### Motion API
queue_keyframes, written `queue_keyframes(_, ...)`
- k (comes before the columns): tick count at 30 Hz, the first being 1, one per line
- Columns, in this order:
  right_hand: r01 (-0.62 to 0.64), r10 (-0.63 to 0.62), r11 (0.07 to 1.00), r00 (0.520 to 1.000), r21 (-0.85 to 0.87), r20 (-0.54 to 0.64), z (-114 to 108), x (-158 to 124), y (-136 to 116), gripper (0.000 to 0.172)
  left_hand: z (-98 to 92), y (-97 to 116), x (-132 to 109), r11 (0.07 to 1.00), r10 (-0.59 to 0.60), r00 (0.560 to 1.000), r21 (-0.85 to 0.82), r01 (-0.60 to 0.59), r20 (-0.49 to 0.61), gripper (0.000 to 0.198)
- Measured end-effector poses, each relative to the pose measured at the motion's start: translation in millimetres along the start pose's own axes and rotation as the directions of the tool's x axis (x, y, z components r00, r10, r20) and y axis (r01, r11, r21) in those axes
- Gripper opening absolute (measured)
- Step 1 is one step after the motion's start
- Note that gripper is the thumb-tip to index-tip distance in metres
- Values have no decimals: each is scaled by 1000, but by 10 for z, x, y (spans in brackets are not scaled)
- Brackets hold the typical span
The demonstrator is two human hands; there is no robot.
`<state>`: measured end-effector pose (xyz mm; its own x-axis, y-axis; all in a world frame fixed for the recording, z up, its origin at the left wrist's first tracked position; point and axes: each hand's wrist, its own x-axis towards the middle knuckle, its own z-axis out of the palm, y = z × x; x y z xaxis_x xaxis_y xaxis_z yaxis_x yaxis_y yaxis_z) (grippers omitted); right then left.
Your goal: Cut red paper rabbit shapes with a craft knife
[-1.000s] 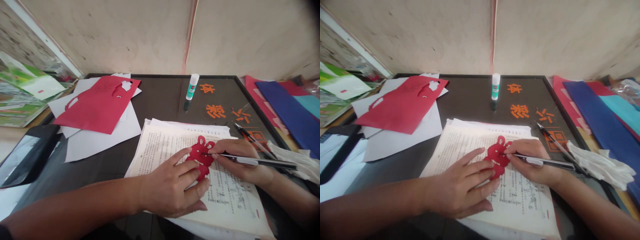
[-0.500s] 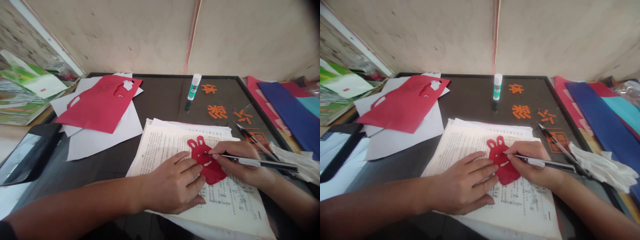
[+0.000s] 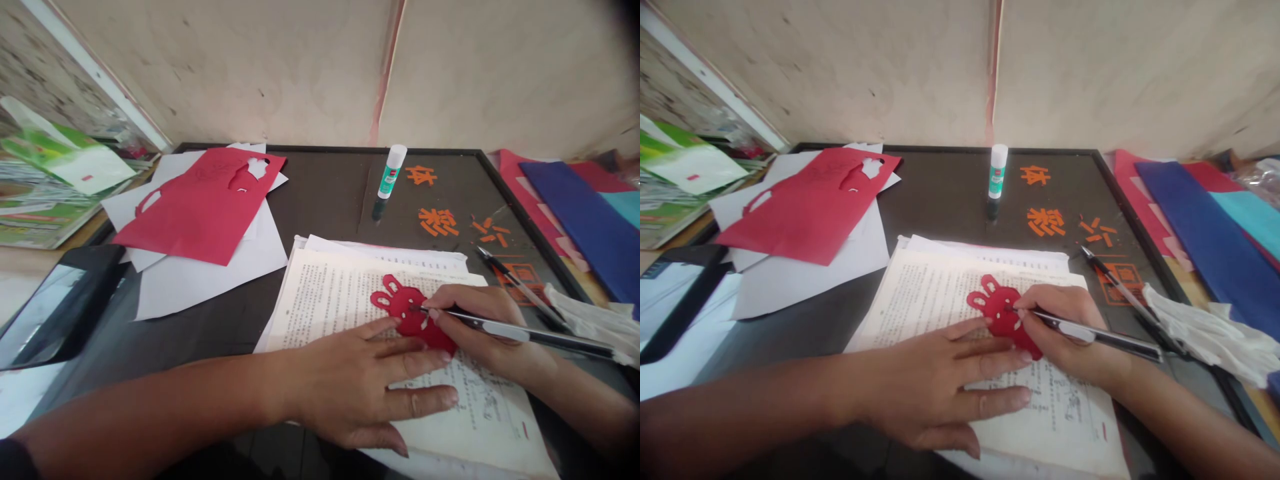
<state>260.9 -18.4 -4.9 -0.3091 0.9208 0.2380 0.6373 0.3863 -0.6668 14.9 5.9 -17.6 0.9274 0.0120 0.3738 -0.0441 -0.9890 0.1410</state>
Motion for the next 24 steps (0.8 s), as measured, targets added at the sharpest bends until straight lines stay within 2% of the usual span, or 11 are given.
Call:
queue_keyframes(2, -8, 9, 1000, 1000, 14, -5, 4, -1, -1, 13, 19, 19, -10, 992, -40, 991, 111, 54, -125, 41)
queue_keyframes(4, -12, 12, 1000, 1000, 29, 6, 5, -3, -3, 13, 53, 36, -17, 963, -146, 968, 193, 186, -204, 41)
queue_keyframes(7, -14, 13, 999, 1000, 36, 25, 2, -4, -2, 14, 83, 38, -11, 938, -268, 952, 184, 293, -151, 55)
queue_keyframes(9, 2, -3, 999, 1000, 33, 18, -2, 0, 2, 13, 74, 24, 4, 956, -246, 962, 134, 260, -116, 57)
queue_keyframes(12, 44, -44, 999, 999, 21, 10, -7, 8, 5, 12, 36, 2, 25, 996, -82, 994, 40, 86, -76, 49)
queue_keyframes(14, 56, -56, 998, 998, 13, 15, -9, 11, 4, 13, 20, 0, 26, 1000, -13, 994, 19, 16, -109, 39)
queue_keyframes(15, 60, -60, 998, 998, 10, 22, -9, 12, 2, 13, 19, 2, 23, 998, -36, 989, 42, 42, -145, 35)
queue_keyframes(17, 73, -73, 997, 997, 16, 29, -7, 12, -2, 13, 29, 8, 11, 976, -147, 966, 125, 176, -212, 33)
queue_keyframes(19, 67, -68, 997, 997, 28, 28, -4, 13, -6, 13, 50, 12, -2, 935, -260, 941, 188, 302, -218, 40)
queue_keyframes(21, 38, -39, 999, 999, 30, 18, 0, 15, -10, 14, 68, 10, -8, 921, -305, 936, 195, 336, -175, 49)
queue_keyframes(24, 3, -3, 1000, 1000, 24, 10, 4, 23, -14, 15, 64, 5, -4, 942, -291, 949, 139, 307, -124, 55)
